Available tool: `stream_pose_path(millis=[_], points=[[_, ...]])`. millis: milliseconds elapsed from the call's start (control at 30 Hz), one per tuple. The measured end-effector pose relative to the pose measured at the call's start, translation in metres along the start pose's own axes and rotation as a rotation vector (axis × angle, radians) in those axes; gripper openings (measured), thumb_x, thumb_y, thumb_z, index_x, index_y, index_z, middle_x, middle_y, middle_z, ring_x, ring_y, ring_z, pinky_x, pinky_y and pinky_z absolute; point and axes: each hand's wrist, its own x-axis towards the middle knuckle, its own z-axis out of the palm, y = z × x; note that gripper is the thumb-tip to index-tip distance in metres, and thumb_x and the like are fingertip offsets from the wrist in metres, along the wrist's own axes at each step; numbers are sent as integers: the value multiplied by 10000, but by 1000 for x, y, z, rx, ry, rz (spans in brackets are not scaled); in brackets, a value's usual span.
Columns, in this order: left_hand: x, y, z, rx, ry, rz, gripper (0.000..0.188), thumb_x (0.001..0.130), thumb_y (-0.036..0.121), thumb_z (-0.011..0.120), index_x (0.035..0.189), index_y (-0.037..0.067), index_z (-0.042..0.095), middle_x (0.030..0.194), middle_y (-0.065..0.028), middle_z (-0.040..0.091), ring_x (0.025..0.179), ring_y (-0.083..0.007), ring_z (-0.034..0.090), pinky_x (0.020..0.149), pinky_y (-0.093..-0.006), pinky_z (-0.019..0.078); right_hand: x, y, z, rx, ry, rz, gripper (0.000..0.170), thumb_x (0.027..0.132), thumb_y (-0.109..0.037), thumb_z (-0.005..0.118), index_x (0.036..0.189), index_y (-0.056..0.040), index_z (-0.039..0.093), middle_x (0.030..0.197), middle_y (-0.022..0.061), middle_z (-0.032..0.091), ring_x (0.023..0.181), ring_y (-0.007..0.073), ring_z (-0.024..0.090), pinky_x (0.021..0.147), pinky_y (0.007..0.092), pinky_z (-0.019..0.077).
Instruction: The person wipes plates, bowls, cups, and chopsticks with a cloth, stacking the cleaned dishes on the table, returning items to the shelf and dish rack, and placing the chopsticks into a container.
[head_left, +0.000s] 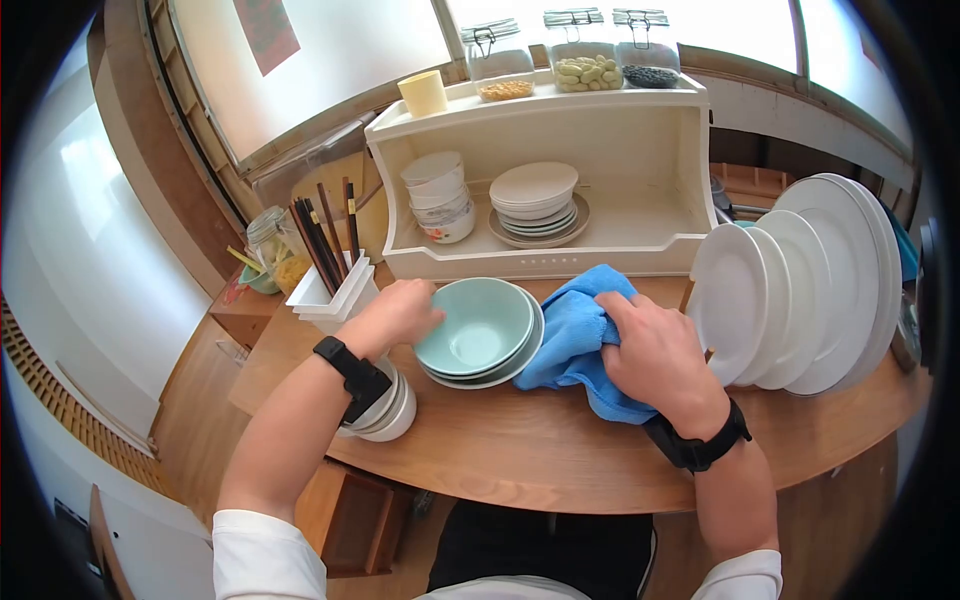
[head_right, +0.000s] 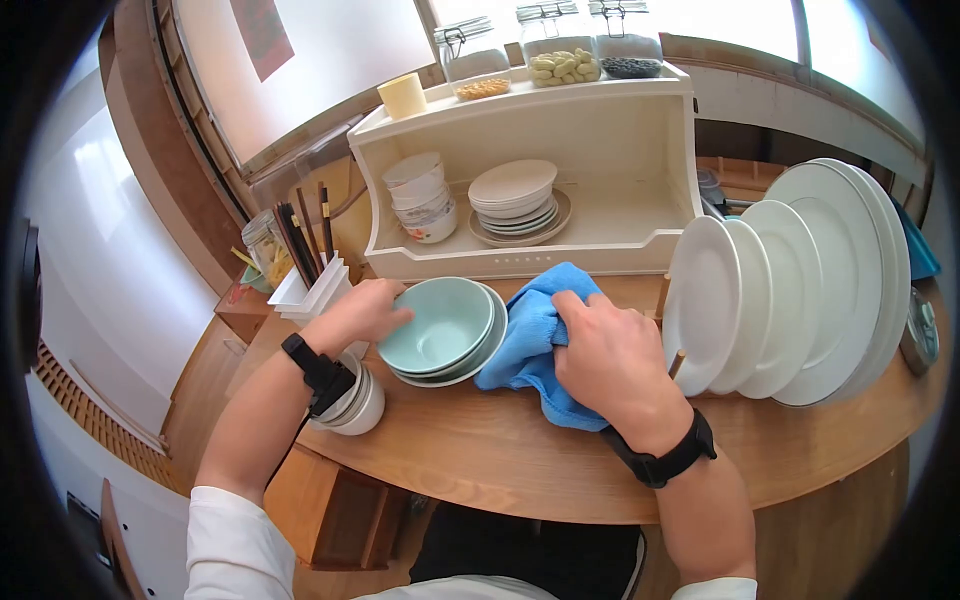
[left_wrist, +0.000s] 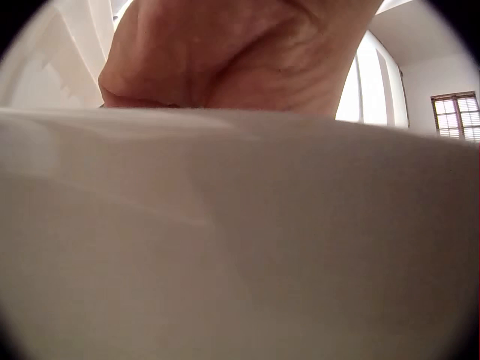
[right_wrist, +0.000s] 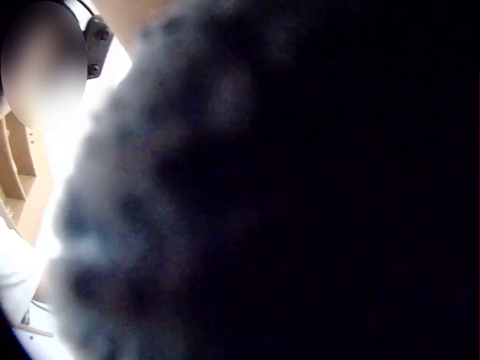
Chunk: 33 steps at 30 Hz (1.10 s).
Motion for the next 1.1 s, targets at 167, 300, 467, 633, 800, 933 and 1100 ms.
stream_pose_path(millis=[167,300,467,633,800,933,1100], points=[[4,9,-7,-107,-14,22,321,791,230,677,963,-41,676,941,-249,669,878,-350,658,780,-401,515,-6,-11,-18,-109,117,-26,155,771,-68,589,925,-73,608,790,158,613,713,339,639,615,405,523],[5,7,-6,-95,36,67,335,796,225,675,1014,-30,665,960,-237,670,877,-348,657,786,-394,514,-12,-10,-26,-166,121,-33,115,767,-43,584,876,-70,606,768,151,597,688,319,636,588,392,516],[-6,8,-20,-41,88,45,329,852,203,618,1093,-21,596,1001,-242,653,941,-378,636,821,-431,501,-16,-14,-32,-182,95,-17,111,765,-37,578,869,-63,607,784,161,600,688,332,633,597,397,516],[-18,4,-29,-295,161,32,297,890,215,588,1057,-27,545,952,-223,642,907,-345,626,792,-401,479,-14,-18,-39,-171,126,25,232,760,-67,605,988,-96,636,824,168,610,709,346,641,629,410,525],[-37,7,-37,-419,265,19,254,927,190,555,1052,-29,522,888,-175,626,830,-260,624,759,-384,483,-12,-18,-47,-132,269,37,342,746,-73,628,1084,-121,634,858,163,612,740,362,641,652,426,526],[-58,16,-39,-876,284,-5,222,966,188,527,1073,-3,493,885,-78,604,802,-115,594,635,-282,501,-7,-16,-57,120,521,-29,376,771,-29,623,1141,-94,610,905,139,632,772,320,652,685,389,522],[-78,41,-34,-1118,306,112,236,978,184,521,1123,16,442,913,-45,580,785,-69,581,552,-214,498,1,-24,-30,1106,109,-32,492,805,4,672,1265,-19,499,1111,75,604,1029,169,577,912,305,463]])
